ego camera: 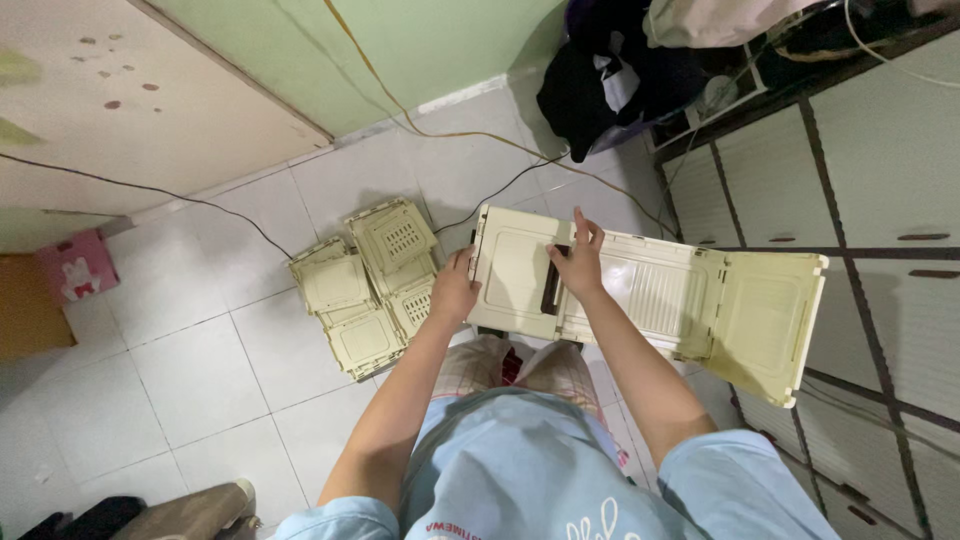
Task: The person assembles collapsible plastic crates by unfolding the sides, inserting the base panel, and closing the lid. The person repeats this process for multiple crates, stacking the finished ones.
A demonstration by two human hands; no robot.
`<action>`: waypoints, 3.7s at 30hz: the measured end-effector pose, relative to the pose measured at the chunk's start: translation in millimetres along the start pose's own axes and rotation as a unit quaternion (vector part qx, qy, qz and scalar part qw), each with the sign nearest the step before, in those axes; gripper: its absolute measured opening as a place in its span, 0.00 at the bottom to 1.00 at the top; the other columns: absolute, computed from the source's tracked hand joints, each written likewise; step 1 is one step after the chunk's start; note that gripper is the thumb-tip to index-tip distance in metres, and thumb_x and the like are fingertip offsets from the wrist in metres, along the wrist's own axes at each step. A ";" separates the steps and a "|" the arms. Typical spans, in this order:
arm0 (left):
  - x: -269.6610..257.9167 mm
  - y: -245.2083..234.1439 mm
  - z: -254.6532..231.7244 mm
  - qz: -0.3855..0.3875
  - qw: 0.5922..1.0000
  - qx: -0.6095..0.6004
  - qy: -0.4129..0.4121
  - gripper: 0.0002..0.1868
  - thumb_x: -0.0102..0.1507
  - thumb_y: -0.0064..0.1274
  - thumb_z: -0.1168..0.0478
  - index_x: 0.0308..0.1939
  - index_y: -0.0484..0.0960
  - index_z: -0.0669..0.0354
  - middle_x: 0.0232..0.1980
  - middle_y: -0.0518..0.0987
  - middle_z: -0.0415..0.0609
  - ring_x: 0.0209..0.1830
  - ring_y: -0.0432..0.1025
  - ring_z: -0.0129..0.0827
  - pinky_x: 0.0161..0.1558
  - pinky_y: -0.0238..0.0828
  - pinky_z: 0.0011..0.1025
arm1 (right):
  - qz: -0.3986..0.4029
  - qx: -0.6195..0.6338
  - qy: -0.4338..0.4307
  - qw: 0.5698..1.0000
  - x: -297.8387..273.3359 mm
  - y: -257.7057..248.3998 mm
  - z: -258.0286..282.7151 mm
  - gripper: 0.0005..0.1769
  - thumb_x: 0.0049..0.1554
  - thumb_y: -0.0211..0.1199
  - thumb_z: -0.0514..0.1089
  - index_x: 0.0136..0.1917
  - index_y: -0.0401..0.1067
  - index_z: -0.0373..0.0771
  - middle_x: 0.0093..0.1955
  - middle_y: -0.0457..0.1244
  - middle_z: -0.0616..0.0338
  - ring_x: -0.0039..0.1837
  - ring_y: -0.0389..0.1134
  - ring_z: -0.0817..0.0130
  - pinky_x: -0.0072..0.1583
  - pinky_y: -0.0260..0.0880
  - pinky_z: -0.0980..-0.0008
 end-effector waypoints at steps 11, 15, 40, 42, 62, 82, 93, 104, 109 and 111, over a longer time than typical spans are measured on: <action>-3.4 -10.4 -10.7 0.026 0.995 0.015 -0.091 0.35 0.61 0.60 0.55 0.72 0.67 0.49 0.69 0.71 0.51 0.62 0.72 0.50 0.56 0.72 0.44 | 0.071 -0.335 -0.042 0.939 35.3 -16.2 69.1 0.30 0.56 0.64 0.66 0.62 0.74 0.45 0.63 0.59 0.52 0.66 0.55 0.49 0.67 0.52 0.48; -7.9 -6.0 -8.7 0.000 0.995 -0.005 -0.101 0.32 0.62 0.60 0.54 0.69 0.71 0.50 0.67 0.73 0.49 0.61 0.72 0.50 0.55 0.72 0.44 | 0.095 -0.320 -0.072 0.940 47.2 3.0 77.5 0.30 0.58 0.63 0.67 0.60 0.74 0.42 0.62 0.61 0.50 0.67 0.57 0.50 0.67 0.54 0.50; -1.0 -10.0 1.9 -0.004 0.991 -0.134 0.001 0.20 0.59 0.62 0.59 0.55 0.82 0.57 0.57 0.78 0.54 0.49 0.78 0.46 0.53 0.75 0.38 | 0.036 -0.289 -0.206 0.934 29.0 -6.0 90.8 0.20 0.67 0.55 0.55 0.45 0.76 0.39 0.46 0.69 0.54 0.51 0.70 0.50 0.54 0.70 0.52; -2.7 -7.5 -5.2 0.026 0.992 -0.121 0.014 0.13 0.60 0.60 0.59 0.46 0.85 0.61 0.51 0.82 0.55 0.45 0.79 0.46 0.50 0.75 0.39 | 0.042 -0.284 -0.178 0.941 25.0 -12.7 94.7 0.21 0.66 0.53 0.54 0.43 0.77 0.38 0.44 0.70 0.52 0.47 0.70 0.47 0.51 0.70 0.50; -24.2 -133.3 -111.1 0.048 0.957 -0.186 0.219 0.14 0.58 0.67 0.59 0.42 0.82 0.63 0.43 0.83 0.49 0.44 0.79 0.39 0.47 0.74 0.34 | 0.339 0.001 -0.179 0.924 -64.7 -170.7 197.9 0.16 0.62 0.59 0.51 0.52 0.73 0.35 0.42 0.65 0.60 0.45 0.64 0.70 0.49 0.67 0.67; -25.9 12.2 -67.2 0.031 0.875 0.193 0.443 0.08 0.57 0.53 0.63 0.39 0.81 0.52 0.46 0.76 0.45 0.53 0.71 0.39 0.55 0.70 0.37 | 0.035 -0.170 -0.230 0.958 -79.5 -77.1 -18.7 0.15 0.38 0.67 0.26 0.32 0.83 0.45 0.58 0.64 0.56 0.65 0.61 0.55 0.66 0.64 0.64; -26.1 23.0 -68.4 0.049 0.857 0.318 0.403 0.14 0.58 0.54 0.62 0.46 0.74 0.49 0.50 0.75 0.44 0.52 0.72 0.40 0.51 0.73 0.38 | -0.010 -0.179 -0.176 0.968 -117.3 -92.8 -27.1 0.30 0.48 0.70 0.40 0.65 0.72 0.47 0.67 0.57 0.48 0.69 0.56 0.46 0.69 0.58 0.50; -46.0 45.5 -71.3 0.052 0.877 0.350 0.325 0.18 0.56 0.55 0.66 0.50 0.74 0.51 0.52 0.74 0.47 0.53 0.72 0.43 0.48 0.75 0.40 | 0.078 -0.239 -0.139 0.958 -151.1 -111.4 -60.9 0.28 0.52 0.66 0.42 0.67 0.71 0.52 0.74 0.56 0.59 0.75 0.55 0.56 0.72 0.56 0.54; -54.4 54.9 -71.8 0.040 0.885 0.364 0.287 0.16 0.57 0.56 0.63 0.49 0.76 0.52 0.51 0.76 0.48 0.54 0.72 0.42 0.50 0.74 0.41 | 0.112 -0.265 -0.138 0.948 -158.7 -114.0 -69.8 0.29 0.52 0.66 0.44 0.68 0.71 0.52 0.77 0.54 0.61 0.76 0.54 0.56 0.71 0.57 0.54; -58.3 50.3 -78.8 0.038 0.891 0.356 0.279 0.15 0.57 0.56 0.60 0.48 0.78 0.52 0.51 0.77 0.47 0.54 0.73 0.41 0.51 0.73 0.43 | 0.137 -0.261 -0.128 0.947 -156.0 -116.5 -71.1 0.29 0.53 0.65 0.46 0.68 0.70 0.50 0.77 0.54 0.60 0.75 0.55 0.55 0.69 0.58 0.53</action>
Point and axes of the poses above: each hand's wrist, its own x-axis towards the middle knuckle, its own y-axis out of the palm, z = x × y, the point moved 2 cm from there along x, towards the middle knuckle
